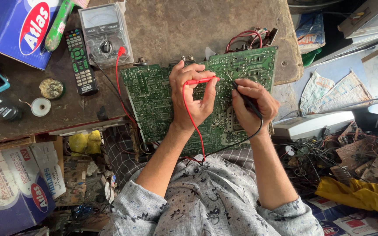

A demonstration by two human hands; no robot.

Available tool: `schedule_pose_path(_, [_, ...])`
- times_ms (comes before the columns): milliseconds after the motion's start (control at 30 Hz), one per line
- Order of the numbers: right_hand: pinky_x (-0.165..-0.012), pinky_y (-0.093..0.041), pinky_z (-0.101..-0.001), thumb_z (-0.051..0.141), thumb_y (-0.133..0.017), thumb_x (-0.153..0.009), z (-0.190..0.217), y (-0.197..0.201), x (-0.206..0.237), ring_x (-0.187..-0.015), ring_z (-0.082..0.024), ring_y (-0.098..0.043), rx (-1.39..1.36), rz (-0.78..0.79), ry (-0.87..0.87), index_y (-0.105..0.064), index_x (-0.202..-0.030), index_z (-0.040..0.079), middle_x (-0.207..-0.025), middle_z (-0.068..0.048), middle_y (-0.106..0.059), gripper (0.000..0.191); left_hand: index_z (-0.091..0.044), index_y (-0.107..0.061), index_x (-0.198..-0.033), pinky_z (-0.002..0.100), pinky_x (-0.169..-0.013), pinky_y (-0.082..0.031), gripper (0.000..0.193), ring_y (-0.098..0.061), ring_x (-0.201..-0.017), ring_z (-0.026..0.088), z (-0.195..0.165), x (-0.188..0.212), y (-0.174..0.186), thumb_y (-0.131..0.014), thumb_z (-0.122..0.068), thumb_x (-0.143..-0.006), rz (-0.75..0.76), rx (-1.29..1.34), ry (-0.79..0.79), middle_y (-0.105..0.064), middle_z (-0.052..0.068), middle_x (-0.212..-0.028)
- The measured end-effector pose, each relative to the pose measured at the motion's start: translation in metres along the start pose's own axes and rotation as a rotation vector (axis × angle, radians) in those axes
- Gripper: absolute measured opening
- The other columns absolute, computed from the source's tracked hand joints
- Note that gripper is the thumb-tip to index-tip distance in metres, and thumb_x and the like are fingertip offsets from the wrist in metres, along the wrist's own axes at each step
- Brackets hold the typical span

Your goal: The person tests a green circuit board using a multimeter. They hold the red and black probes and touch various points on the board to check electrical continuity or voltage.

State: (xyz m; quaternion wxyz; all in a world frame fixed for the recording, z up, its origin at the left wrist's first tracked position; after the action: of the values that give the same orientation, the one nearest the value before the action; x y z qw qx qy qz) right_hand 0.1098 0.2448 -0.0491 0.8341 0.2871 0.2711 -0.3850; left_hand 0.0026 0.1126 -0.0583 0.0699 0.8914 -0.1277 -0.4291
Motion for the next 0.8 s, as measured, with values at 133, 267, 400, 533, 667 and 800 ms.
schedule_pose_path(133, [-0.087, -0.061, -0.0316, -0.008, -0.08, -0.089, -0.0001, -0.001, -0.0005, -0.099, -0.023, -0.077, 0.01, 0.017, 0.008, -0.068, -0.098, 0.002, -0.109, -0.016, -0.077, 0.018, -0.007, -0.055, -0.115, 0.045, -0.123, -0.037, 0.034, -0.066, -0.112, 0.02, -0.0001, -0.0005, 0.0001, -0.08, -0.001, -0.093, -0.011, -0.01, 0.001, -0.071, 0.002, -0.105])
schedule_pose_path(267, [-0.087, -0.061, -0.0315, -0.009, -0.08, -0.089, -0.0014, -0.0009, 0.0001, -0.099, -0.023, -0.077, 0.019, 0.025, 0.007, -0.068, -0.098, 0.002, -0.109, -0.015, -0.077, 0.018, -0.005, -0.053, -0.117, 0.047, -0.124, -0.035, 0.035, -0.066, -0.112, 0.02, 0.0004, -0.0017, 0.0001, -0.078, 0.0, -0.093, 0.005, 0.01, 0.013, -0.072, 0.002, -0.105])
schedule_pose_path(400, [-0.086, -0.061, -0.0311, -0.009, -0.08, -0.089, -0.002, -0.0019, 0.0002, -0.098, -0.023, -0.077, 0.027, 0.035, 0.019, -0.069, -0.099, 0.001, -0.109, -0.015, -0.077, 0.018, -0.007, -0.054, -0.116, 0.045, -0.122, -0.037, 0.035, -0.066, -0.11, 0.021, -0.0012, -0.0029, 0.0011, -0.079, 0.0, -0.092, -0.007, -0.01, -0.001, -0.072, 0.004, -0.103])
schedule_pose_path(533, [-0.084, -0.06, -0.0303, -0.009, -0.079, -0.088, -0.0024, -0.0018, 0.0005, -0.095, -0.023, -0.077, 0.044, 0.062, 0.022, -0.069, -0.099, 0.001, -0.109, -0.016, -0.076, 0.018, -0.007, -0.053, -0.117, 0.044, -0.123, -0.039, 0.036, -0.065, -0.112, 0.022, -0.001, -0.0031, 0.0007, -0.079, 0.0, -0.093, -0.007, 0.006, 0.013, -0.072, 0.004, -0.104])
schedule_pose_path(667, [-0.083, -0.059, -0.0304, -0.009, -0.079, -0.088, -0.0028, -0.0023, 0.0007, -0.094, -0.023, -0.076, 0.047, 0.07, 0.029, -0.07, -0.1, 0.0, -0.109, -0.016, -0.076, 0.018, -0.006, -0.052, -0.118, 0.043, -0.123, -0.04, 0.037, -0.065, -0.113, 0.021, 0.0001, -0.0028, 0.0, -0.079, 0.001, -0.094, 0.003, 0.032, 0.025, -0.072, 0.004, -0.105])
schedule_pose_path(800, [-0.083, -0.059, -0.0301, -0.01, -0.08, -0.088, -0.0036, -0.0023, 0.0006, -0.094, -0.023, -0.076, 0.045, 0.072, 0.033, -0.07, -0.1, 0.0, -0.109, -0.016, -0.077, 0.019, -0.006, -0.051, -0.118, 0.043, -0.123, -0.041, 0.038, -0.064, -0.113, 0.022, -0.0003, -0.0033, 0.0001, -0.079, 0.002, -0.094, -0.001, 0.03, 0.017, -0.072, 0.005, -0.104])
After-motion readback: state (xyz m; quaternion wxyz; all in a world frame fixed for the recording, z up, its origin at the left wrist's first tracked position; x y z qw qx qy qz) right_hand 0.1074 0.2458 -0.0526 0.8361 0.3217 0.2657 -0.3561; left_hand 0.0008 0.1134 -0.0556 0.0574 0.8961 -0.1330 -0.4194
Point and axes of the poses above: each hand's wrist, its own x-axis away from the middle knuckle, its own y-axis out of the back of the hand, z = x × y, the point moved 5 cm from there along -x, towards the middle knuckle
